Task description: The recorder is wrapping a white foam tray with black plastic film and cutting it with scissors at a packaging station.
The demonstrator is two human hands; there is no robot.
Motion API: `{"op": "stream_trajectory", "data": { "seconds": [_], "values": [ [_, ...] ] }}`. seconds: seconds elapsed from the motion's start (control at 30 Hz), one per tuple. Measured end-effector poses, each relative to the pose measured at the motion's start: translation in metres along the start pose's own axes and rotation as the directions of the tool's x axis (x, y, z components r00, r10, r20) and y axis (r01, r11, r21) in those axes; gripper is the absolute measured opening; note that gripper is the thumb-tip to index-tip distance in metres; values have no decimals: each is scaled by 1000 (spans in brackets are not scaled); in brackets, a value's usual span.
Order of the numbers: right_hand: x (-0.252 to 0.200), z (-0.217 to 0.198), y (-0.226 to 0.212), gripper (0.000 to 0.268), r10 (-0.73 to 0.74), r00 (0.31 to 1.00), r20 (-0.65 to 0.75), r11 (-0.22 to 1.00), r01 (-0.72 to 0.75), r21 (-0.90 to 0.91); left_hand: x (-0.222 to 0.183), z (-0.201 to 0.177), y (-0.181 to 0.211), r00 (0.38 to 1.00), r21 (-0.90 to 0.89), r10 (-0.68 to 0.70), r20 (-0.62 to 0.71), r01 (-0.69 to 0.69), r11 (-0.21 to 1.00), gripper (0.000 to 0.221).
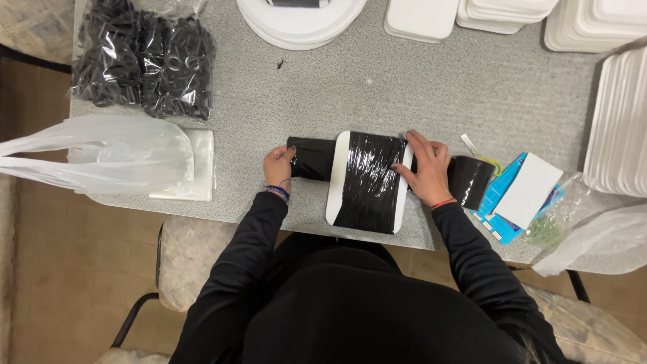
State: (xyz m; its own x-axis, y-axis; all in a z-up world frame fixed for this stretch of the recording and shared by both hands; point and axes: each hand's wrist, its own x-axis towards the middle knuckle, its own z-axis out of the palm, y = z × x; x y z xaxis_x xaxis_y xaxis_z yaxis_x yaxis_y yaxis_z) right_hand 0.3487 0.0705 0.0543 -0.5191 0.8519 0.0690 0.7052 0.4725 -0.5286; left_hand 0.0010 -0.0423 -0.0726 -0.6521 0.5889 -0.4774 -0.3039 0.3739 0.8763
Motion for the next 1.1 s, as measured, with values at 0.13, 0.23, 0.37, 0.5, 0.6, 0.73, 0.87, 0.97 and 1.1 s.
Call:
{"op": "stream_trajectory", "data": {
  "seconds": [0.13,0.23,0.37,0.5,0.6,0.73,0.87,0.97,1.1],
  "values": [
    [5,-2,-2,81,32,993,112,995,-42,87,9,-4,-9,1000,-1,0,-29,0,1000,15],
    [3,-1,2,82,26,988,151,991,-46,128,14,-8,-20,999,-16,22,-24,-22,1000,16],
    [3,-4,4,84,49,981,186,981,-83,177,2,-4,1,998,69,1,-69,4,998,14],
    [1,-8,3,78,-12,987,159,980,-20,199,-3,0,8,990,212,59,-132,-30,977,14],
    [2,-11,2,74,-16,987,158,981,-16,196,2,0,2,979,393,125,-164,-52,918,18],
    [-1,-5,7,63,-37,986,164,989,12,147,2,-3,-4,974,450,176,-146,-93,888,19],
    [-3,-3,9,48,-85,982,170,993,70,95,-8,-3,4,981,296,165,-104,-128,947,17],
    [-3,-2,10,46,-82,980,180,994,69,82,-22,-2,18,984,190,156,-90,-137,972,17],
    [-4,-1,11,47,-95,980,175,994,84,71,-41,5,39,985,49,167,40,-169,984,14]
  ]
}}
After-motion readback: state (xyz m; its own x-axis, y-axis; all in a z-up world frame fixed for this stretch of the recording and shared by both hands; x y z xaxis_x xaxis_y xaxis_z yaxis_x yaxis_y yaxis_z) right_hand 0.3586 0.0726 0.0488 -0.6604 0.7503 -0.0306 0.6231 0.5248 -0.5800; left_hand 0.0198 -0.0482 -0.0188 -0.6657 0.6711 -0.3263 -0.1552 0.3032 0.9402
